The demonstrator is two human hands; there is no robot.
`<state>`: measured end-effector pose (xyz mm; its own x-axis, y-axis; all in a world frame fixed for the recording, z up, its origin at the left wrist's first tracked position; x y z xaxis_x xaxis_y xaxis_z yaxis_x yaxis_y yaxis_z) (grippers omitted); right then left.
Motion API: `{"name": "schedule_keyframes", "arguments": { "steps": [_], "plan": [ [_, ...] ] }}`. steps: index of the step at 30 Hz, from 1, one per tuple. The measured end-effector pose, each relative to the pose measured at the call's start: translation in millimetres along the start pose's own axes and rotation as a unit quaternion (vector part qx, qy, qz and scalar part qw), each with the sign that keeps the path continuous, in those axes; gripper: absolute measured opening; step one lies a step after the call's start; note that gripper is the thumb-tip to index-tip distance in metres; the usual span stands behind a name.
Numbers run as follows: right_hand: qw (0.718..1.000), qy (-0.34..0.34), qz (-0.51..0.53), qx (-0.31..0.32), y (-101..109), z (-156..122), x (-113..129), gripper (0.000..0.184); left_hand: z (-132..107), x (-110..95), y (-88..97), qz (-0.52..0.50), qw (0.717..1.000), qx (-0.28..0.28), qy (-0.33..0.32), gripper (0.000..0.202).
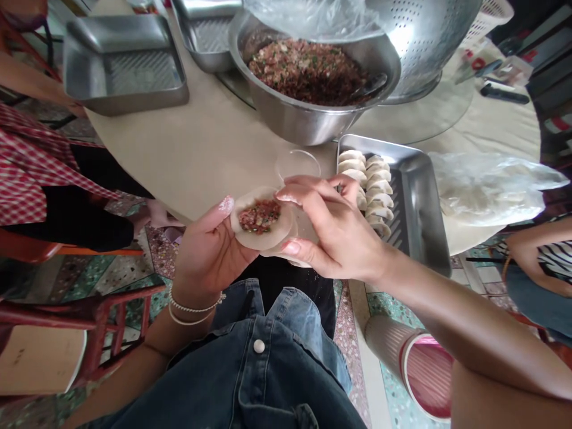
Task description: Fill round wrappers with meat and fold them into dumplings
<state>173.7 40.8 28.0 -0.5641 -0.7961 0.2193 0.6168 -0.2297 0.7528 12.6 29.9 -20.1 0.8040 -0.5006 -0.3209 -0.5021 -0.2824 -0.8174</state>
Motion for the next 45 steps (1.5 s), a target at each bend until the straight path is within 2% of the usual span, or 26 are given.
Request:
{"name": "schedule_keyframes", "arguments": {
  "steps": [4, 8, 13, 17, 19, 22, 24, 28, 32, 34, 37, 39, 43, 45],
  "plan": [
    [0.999, -0.008, 0.037, 0.013, -9.5, 3.0, 3.2, 0.053, -0.1, 6.1, -0.2, 0.015, 1.000, 0.008, 0.015, 0.046],
    [0.997, 0.004, 0.074, 0.032, -12.2, 14.7, 5.9, 0.053, -3.0, 3.4, 3.2, 0.024, 1.000, 0.020, 0.000, 0.045],
    [0.993, -0.081, -0.052, 0.068, -18.1, 21.9, -22.5, 0.063, -9.3, -8.9, 8.9, 0.027, 0.998, -0.004, -0.050, 0.051],
    [0.978, -0.082, -0.117, 0.150, -33.3, 20.2, -43.7, 0.076, -12.5, -12.9, 11.2, 0.019, 0.997, -0.022, -0.068, 0.051],
    [0.979, -0.089, -0.115, 0.144, -33.6, 20.8, -44.9, 0.078, -12.8, -12.0, 11.5, 0.017, 0.997, -0.019, -0.067, 0.051],
    [0.990, -0.094, -0.081, 0.072, -22.5, 23.3, -31.5, 0.072, -11.9, -9.1, 10.9, 0.020, 0.997, -0.008, -0.069, 0.051],
    [0.996, -0.074, -0.036, 0.040, -15.1, 23.1, -15.2, 0.066, -10.9, -6.6, 8.5, 0.026, 0.997, 0.010, -0.070, 0.050],
    [0.998, 0.000, 0.033, 0.045, -14.1, 16.7, 16.9, 0.059, -10.0, -1.2, 0.9, 0.039, 0.997, 0.043, -0.053, 0.052],
    [0.994, 0.066, 0.051, 0.066, -15.6, 11.8, 30.7, 0.060, -10.6, 0.8, -3.1, 0.043, 0.997, 0.055, -0.034, 0.054],
    [0.996, 0.063, 0.044, 0.055, -12.5, 14.5, 25.4, 0.059, -11.0, -0.8, -2.1, 0.045, 0.997, 0.050, -0.046, 0.053],
    [0.999, -0.037, -0.006, 0.030, -11.6, 22.3, -0.9, 0.056, -11.9, -4.3, 1.5, 0.052, 0.996, 0.036, -0.070, 0.052],
    [0.994, -0.094, -0.039, 0.043, -18.5, 25.0, -21.2, 0.057, -12.8, -6.5, 3.9, 0.057, 0.995, 0.023, -0.079, 0.054],
    [0.988, -0.096, -0.072, 0.100, -37.8, 22.9, -42.9, 0.064, -14.9, -9.8, 6.7, 0.062, 0.994, 0.001, -0.087, 0.057],
    [0.988, -0.095, -0.076, 0.092, -38.6, 20.9, -41.6, 0.068, -15.6, -10.2, 7.0, 0.061, 0.994, -0.003, -0.086, 0.058]
  ]
}}
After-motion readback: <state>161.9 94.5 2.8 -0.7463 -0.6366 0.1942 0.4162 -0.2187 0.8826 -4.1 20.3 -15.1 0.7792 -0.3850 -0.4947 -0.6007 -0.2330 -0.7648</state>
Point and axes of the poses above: each hand's wrist, its own z-axis towards the middle knuckle, its own y-axis out of the back of the hand, x = y × z, the point moved 3 cm from there along z, towards the middle knuckle, and after that the axes turned 13 degrees about -x, right-handed, at the moved point
